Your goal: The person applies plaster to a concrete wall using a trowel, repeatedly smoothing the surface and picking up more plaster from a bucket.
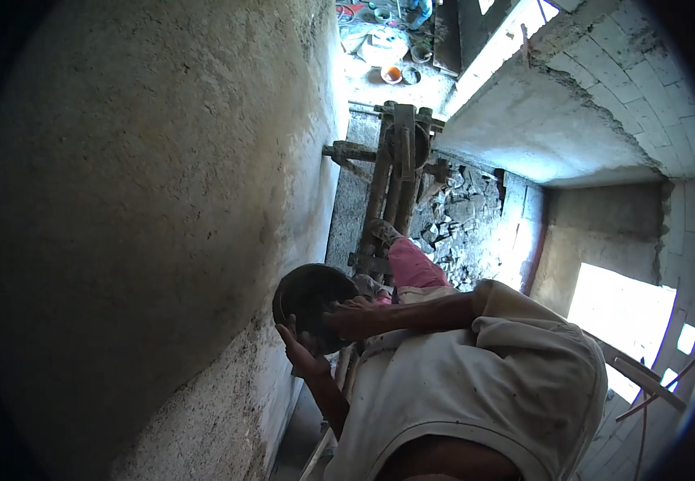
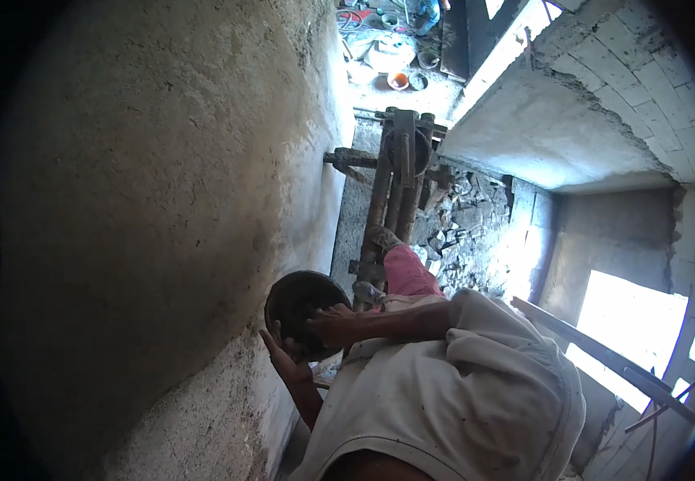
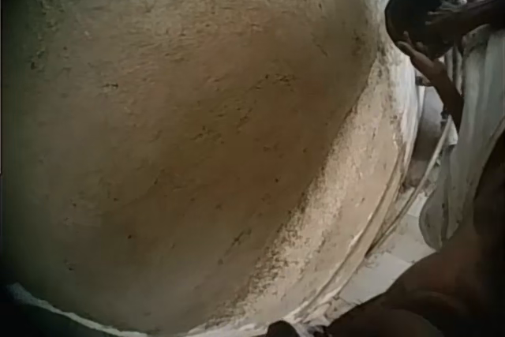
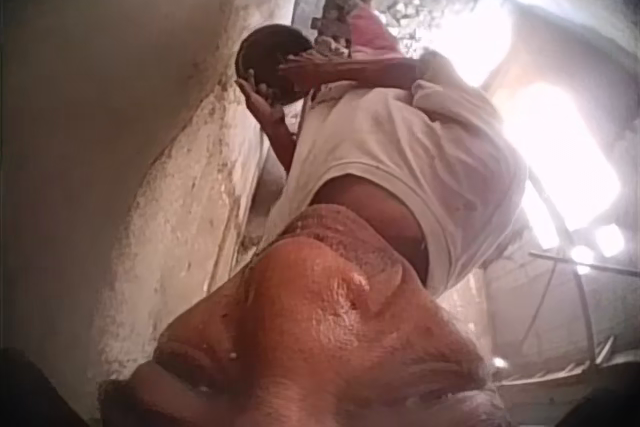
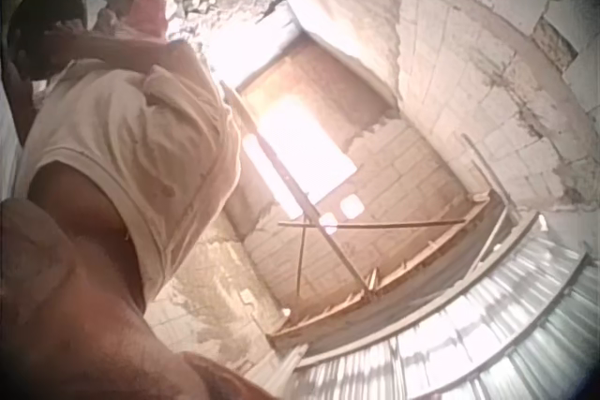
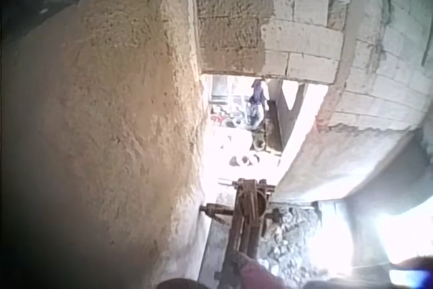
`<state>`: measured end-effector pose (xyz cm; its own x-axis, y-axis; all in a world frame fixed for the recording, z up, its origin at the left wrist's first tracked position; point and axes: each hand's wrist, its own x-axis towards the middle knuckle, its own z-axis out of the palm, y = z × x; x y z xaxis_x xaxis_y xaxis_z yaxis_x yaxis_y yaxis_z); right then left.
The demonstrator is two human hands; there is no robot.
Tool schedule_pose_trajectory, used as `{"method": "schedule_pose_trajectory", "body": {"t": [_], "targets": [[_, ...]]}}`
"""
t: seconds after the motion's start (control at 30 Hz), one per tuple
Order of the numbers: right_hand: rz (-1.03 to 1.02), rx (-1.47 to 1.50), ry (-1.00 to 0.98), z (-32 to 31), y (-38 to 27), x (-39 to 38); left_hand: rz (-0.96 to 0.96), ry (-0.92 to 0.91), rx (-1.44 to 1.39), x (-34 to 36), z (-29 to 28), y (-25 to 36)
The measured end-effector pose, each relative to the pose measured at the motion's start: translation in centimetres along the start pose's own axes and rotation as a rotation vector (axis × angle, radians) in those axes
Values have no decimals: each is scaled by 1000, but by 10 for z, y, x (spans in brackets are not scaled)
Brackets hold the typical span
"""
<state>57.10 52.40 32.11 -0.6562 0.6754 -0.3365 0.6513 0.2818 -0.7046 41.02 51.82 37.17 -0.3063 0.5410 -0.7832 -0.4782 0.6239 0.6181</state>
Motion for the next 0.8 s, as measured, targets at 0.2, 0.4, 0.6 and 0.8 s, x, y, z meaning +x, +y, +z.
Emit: {"method": "schedule_pose_trajectory", "body": {"t": [0.2,0.4,0.6,0.8], "targets": [[345,266,266,-32,85,-55,40,-11,131,27,23,-4],[734,173,33,-48,192,-101,1,64,323,50,89,2],[928,381,-170,-17,288,-106,9,42,605,117,132,-32],[946,439,-5,43,369,-127,135,-156,702,178,184,-72]]}}
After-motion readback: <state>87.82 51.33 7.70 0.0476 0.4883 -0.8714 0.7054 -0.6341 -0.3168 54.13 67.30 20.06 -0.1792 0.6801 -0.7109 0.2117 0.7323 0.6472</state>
